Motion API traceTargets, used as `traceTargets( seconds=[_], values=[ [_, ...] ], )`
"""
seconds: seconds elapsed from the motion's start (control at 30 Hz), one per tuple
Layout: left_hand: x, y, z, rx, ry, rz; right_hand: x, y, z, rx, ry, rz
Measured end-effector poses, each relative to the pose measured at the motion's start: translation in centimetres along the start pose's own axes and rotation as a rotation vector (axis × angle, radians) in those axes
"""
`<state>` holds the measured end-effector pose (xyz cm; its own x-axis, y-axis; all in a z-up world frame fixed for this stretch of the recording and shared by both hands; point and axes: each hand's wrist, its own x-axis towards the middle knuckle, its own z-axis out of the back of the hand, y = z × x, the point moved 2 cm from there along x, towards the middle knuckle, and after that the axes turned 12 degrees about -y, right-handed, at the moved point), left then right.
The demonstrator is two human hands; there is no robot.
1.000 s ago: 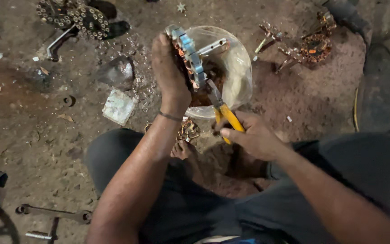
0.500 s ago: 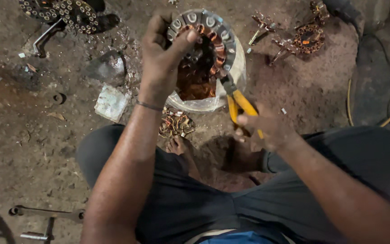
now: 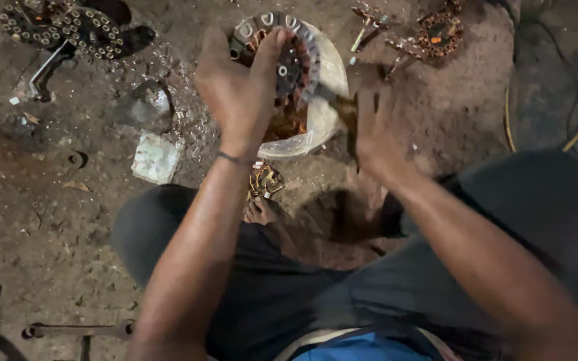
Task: The person uses pliers to pull copper windings from a motor stator. The person repeatedly pulls and drops the copper into a plastic bag placed on the ground.
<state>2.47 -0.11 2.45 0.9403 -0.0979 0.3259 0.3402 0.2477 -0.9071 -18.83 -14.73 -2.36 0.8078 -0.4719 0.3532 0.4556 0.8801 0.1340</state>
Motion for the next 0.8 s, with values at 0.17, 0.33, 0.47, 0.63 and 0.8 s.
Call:
traceTargets(
  seconds=[0.17, 0.33, 0.47, 0.63, 0.8],
  values=[
    [-0.8, 0.8, 0.3, -0.154, 0.033, 0.238, 2.1, -0.6, 0.7, 0.007, 0.039, -0.248],
    [0.1, 3.2, 1.3, -0.512, -0.075, 0.711, 1.8, 1.6, 2.3, 0.243, -0.029, -0.067],
    [0.7, 3.8, 1.9, -0.755, -0.119, 0.778, 1.8, 2.7, 1.6, 0.732, 0.484, -0.532],
    [0.5, 4.4, 2.3, -0.844, -0.158, 0.755, 1.5, 3.8, 1.4, 1.133, 0.871, -0.935],
    [0.5, 4.9, 1.8, -0.874, -0.165, 0.821, 0.6, 2.9, 0.0, 1.376, 0.975, -1.116]
  ],
)
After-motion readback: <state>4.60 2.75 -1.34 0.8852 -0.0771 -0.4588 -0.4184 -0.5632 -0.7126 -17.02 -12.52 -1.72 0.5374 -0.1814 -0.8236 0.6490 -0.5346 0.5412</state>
